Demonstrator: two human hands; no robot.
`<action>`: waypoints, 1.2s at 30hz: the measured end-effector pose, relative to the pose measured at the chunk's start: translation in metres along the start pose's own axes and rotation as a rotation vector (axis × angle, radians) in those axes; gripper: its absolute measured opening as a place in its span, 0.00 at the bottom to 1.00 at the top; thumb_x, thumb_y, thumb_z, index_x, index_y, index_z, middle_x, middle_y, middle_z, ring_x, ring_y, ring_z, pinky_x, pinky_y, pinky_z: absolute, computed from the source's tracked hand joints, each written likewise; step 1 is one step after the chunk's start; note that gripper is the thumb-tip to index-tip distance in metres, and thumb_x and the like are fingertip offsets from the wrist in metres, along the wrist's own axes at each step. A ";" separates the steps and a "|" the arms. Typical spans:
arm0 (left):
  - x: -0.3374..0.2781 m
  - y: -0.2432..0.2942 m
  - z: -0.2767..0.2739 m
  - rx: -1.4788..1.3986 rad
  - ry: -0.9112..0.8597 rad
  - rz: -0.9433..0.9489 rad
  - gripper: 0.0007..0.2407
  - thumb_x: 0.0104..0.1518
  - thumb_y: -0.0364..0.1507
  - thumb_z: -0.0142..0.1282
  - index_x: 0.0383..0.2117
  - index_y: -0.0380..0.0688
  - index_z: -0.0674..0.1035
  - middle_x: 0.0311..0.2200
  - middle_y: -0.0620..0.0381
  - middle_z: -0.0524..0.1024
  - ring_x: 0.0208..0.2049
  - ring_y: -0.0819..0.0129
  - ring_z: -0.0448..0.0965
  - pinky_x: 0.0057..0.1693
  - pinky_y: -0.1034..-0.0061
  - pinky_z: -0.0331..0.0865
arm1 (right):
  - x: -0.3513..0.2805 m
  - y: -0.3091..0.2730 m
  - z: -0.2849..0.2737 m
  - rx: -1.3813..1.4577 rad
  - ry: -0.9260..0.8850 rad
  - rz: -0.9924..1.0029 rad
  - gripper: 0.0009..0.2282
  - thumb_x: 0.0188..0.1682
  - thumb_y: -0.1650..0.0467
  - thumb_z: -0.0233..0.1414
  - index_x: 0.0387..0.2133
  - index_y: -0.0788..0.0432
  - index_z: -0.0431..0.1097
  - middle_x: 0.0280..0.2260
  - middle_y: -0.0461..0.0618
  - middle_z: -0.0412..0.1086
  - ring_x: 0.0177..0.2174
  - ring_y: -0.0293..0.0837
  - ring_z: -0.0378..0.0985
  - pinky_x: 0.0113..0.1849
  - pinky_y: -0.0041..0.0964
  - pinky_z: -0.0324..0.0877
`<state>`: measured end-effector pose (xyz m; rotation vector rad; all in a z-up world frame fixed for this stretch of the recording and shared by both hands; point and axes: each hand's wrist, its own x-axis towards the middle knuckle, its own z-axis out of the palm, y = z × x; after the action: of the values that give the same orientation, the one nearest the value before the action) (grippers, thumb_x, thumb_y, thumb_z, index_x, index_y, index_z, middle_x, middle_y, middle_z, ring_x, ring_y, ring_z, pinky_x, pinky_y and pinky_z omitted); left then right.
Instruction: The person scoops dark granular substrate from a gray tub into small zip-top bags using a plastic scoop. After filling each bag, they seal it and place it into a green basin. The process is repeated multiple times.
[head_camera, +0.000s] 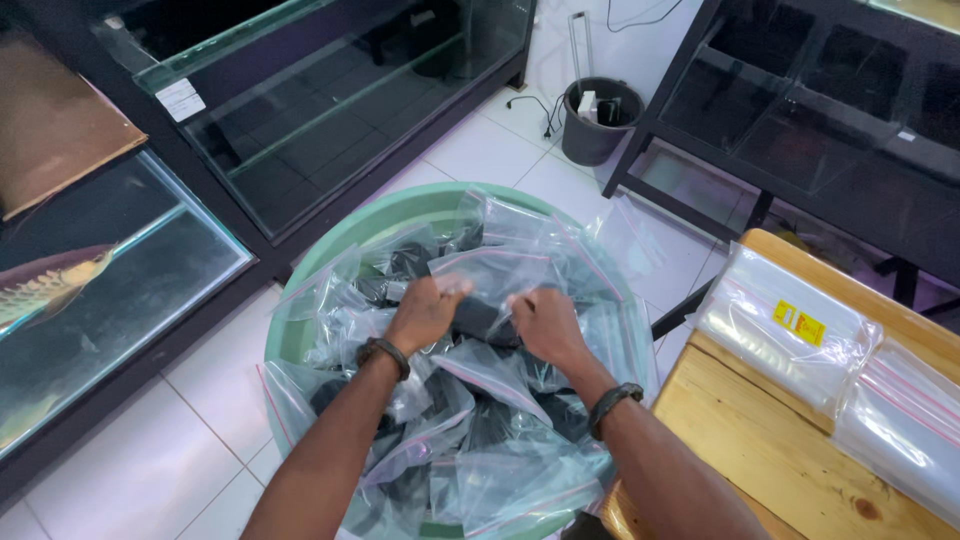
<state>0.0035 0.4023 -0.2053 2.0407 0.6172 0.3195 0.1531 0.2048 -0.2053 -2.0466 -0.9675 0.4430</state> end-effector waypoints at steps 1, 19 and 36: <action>-0.007 0.018 -0.007 -0.001 -0.003 -0.002 0.19 0.60 0.40 0.57 0.27 0.32 0.86 0.28 0.32 0.83 0.40 0.28 0.85 0.45 0.45 0.69 | -0.004 -0.005 0.000 0.000 -0.001 0.004 0.23 0.64 0.64 0.51 0.16 0.58 0.73 0.15 0.53 0.73 0.20 0.59 0.81 0.24 0.50 0.70; -0.015 0.046 -0.007 0.011 0.025 -0.062 0.15 0.64 0.43 0.58 0.37 0.44 0.85 0.27 0.46 0.87 0.41 0.46 0.90 0.51 0.46 0.76 | -0.007 0.013 0.008 0.226 -0.025 0.319 0.16 0.55 0.69 0.52 0.20 0.67 0.78 0.22 0.66 0.79 0.21 0.55 0.85 0.22 0.46 0.82; 0.002 0.036 0.030 0.591 -0.040 0.055 0.23 0.66 0.47 0.48 0.66 0.66 0.78 0.78 0.64 0.64 0.67 0.42 0.75 0.70 0.20 0.55 | -0.019 -0.013 -0.007 -0.304 0.099 0.134 0.14 0.54 0.57 0.55 0.34 0.54 0.78 0.32 0.60 0.80 0.41 0.70 0.84 0.43 0.67 0.77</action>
<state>0.0295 0.3666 -0.1903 2.6252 0.6868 0.1326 0.1394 0.1914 -0.1913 -2.3936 -0.8843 0.2729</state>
